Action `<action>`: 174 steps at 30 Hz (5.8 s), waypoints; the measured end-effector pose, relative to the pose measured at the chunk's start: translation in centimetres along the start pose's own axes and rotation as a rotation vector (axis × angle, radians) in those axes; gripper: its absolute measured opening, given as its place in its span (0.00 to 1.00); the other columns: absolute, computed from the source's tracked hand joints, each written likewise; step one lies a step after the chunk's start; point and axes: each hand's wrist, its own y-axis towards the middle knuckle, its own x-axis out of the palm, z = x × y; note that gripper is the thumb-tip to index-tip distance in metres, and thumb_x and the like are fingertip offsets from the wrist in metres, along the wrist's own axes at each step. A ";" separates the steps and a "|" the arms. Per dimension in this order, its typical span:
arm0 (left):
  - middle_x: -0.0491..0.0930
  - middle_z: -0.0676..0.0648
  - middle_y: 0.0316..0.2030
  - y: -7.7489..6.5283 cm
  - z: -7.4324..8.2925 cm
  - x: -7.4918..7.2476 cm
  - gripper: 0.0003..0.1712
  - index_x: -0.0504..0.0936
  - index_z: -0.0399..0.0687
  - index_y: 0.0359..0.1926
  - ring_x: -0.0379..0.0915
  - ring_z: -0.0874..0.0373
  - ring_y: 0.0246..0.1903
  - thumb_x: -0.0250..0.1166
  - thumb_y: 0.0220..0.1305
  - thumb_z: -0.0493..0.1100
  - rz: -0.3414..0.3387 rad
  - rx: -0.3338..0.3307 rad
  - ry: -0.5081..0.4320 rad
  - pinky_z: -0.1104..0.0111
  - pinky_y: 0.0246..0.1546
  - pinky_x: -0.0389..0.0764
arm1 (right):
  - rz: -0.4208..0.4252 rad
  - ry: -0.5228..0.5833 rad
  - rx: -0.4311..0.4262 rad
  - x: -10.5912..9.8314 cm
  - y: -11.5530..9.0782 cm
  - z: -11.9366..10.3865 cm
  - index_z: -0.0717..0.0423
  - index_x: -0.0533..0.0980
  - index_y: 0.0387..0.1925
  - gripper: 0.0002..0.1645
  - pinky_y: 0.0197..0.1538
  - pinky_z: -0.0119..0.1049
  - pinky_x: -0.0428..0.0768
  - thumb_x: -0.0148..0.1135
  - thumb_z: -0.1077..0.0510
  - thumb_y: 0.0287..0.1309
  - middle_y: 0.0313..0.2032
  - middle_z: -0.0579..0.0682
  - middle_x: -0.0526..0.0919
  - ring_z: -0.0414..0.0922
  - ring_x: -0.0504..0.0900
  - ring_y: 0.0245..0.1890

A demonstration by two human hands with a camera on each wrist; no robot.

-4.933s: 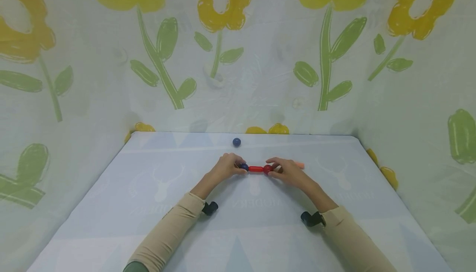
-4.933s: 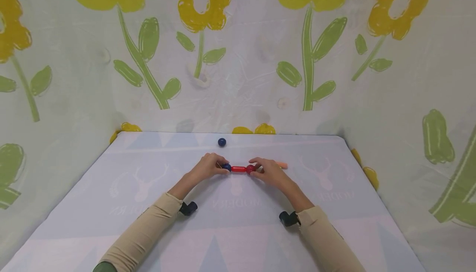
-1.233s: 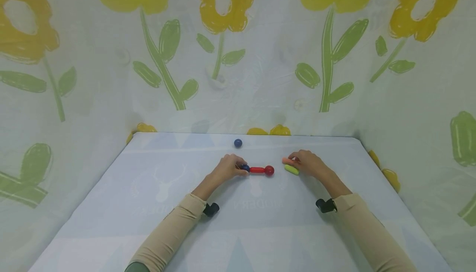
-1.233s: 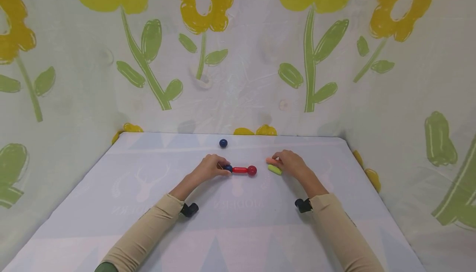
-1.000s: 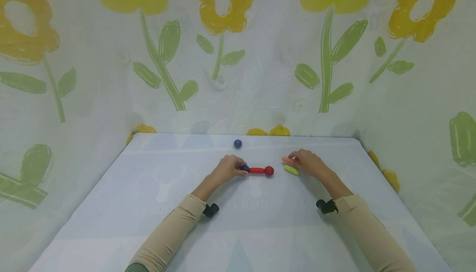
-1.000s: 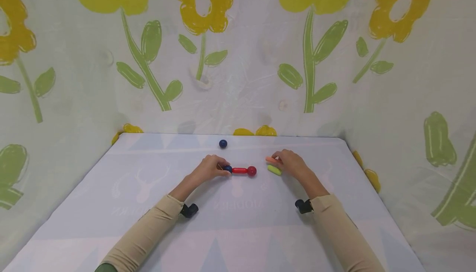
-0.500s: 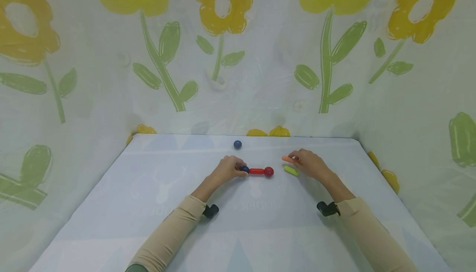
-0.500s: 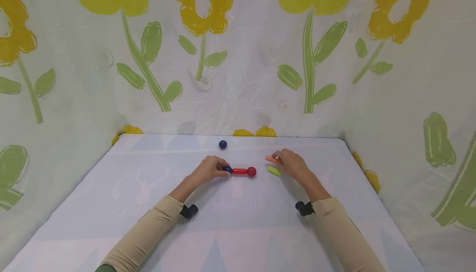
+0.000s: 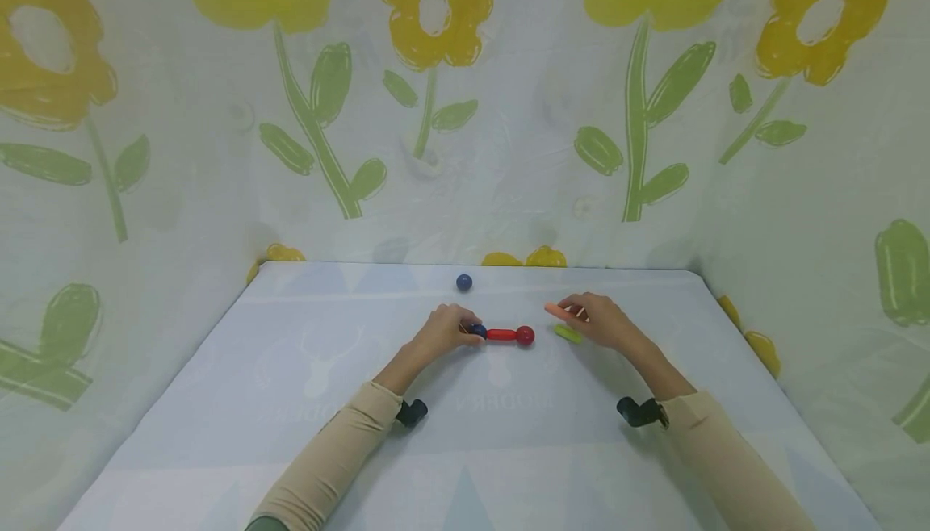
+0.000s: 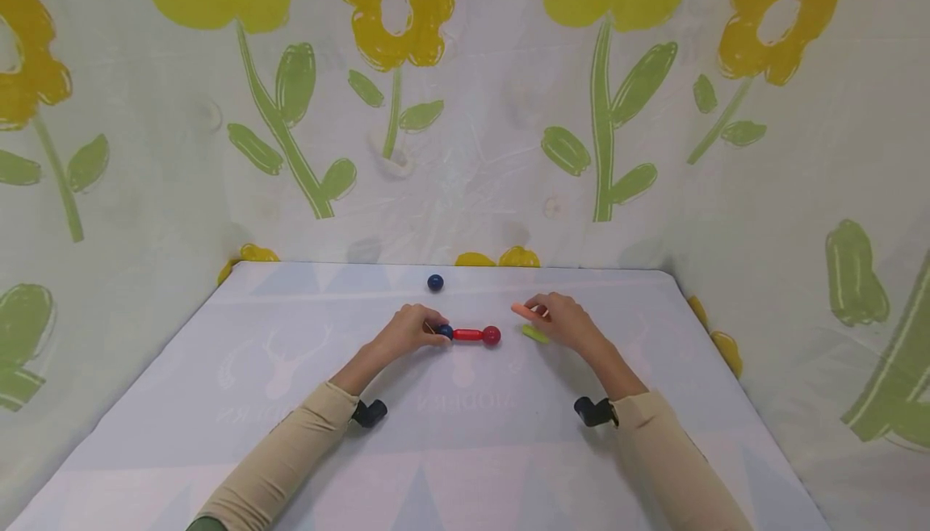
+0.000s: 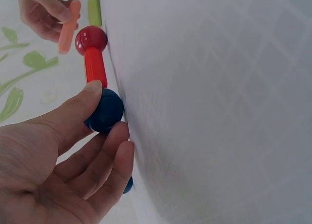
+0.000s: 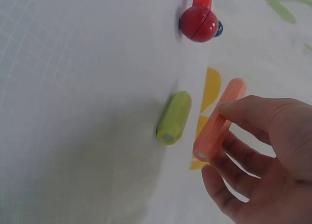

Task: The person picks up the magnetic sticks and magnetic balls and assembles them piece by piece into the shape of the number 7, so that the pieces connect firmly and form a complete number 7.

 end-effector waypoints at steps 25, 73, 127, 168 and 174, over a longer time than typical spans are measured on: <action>0.88 0.46 0.40 0.0 0.3 -0.1 0.21 0.86 0.45 0.50 0.77 0.60 0.34 0.74 0.56 0.45 -0.006 -0.009 -0.007 0.67 0.43 0.82 | -0.089 0.174 0.101 0.5 -0.3 -0.4 0.61 0.78 0.54 0.19 0.45 0.40 0.84 0.63 0.57 0.62 0.49 0.57 0.84 0.49 0.82 0.45; 0.87 0.47 0.42 -0.1 0.4 -0.1 0.21 0.86 0.46 0.50 0.75 0.59 0.35 0.74 0.56 0.46 -0.009 -0.039 -0.005 0.69 0.41 0.79 | -0.128 0.411 0.164 3.1 -1.6 -0.8 0.49 0.73 0.61 0.23 0.33 0.35 0.82 0.61 0.55 0.65 0.56 0.60 0.78 0.49 0.78 0.43; 0.87 0.47 0.43 0.0 0.4 0.0 0.21 0.86 0.47 0.50 0.76 0.60 0.35 0.74 0.55 0.47 -0.005 -0.026 0.023 0.68 0.42 0.80 | -0.237 0.615 0.194 3.9 -3.6 -3.8 0.52 0.76 0.58 0.26 0.35 0.39 0.86 0.70 0.54 0.57 0.49 0.59 0.80 0.45 0.83 0.34; 0.88 0.47 0.40 0.0 0.4 0.0 0.20 0.87 0.46 0.48 0.75 0.60 0.33 0.74 0.55 0.46 0.008 -0.002 0.033 0.71 0.37 0.79 | -0.233 0.609 0.138 5.7 -4.0 -4.4 0.53 0.76 0.56 0.27 0.37 0.39 0.86 0.71 0.54 0.56 0.49 0.56 0.81 0.45 0.80 0.43; 0.88 0.47 0.41 0.1 0.3 0.0 0.20 0.87 0.46 0.49 0.75 0.60 0.33 0.74 0.55 0.47 0.009 -0.008 0.037 0.70 0.38 0.79 | -0.229 0.620 0.123 5.7 -4.0 -4.4 0.53 0.76 0.56 0.26 0.37 0.39 0.86 0.71 0.55 0.56 0.51 0.57 0.81 0.47 0.79 0.46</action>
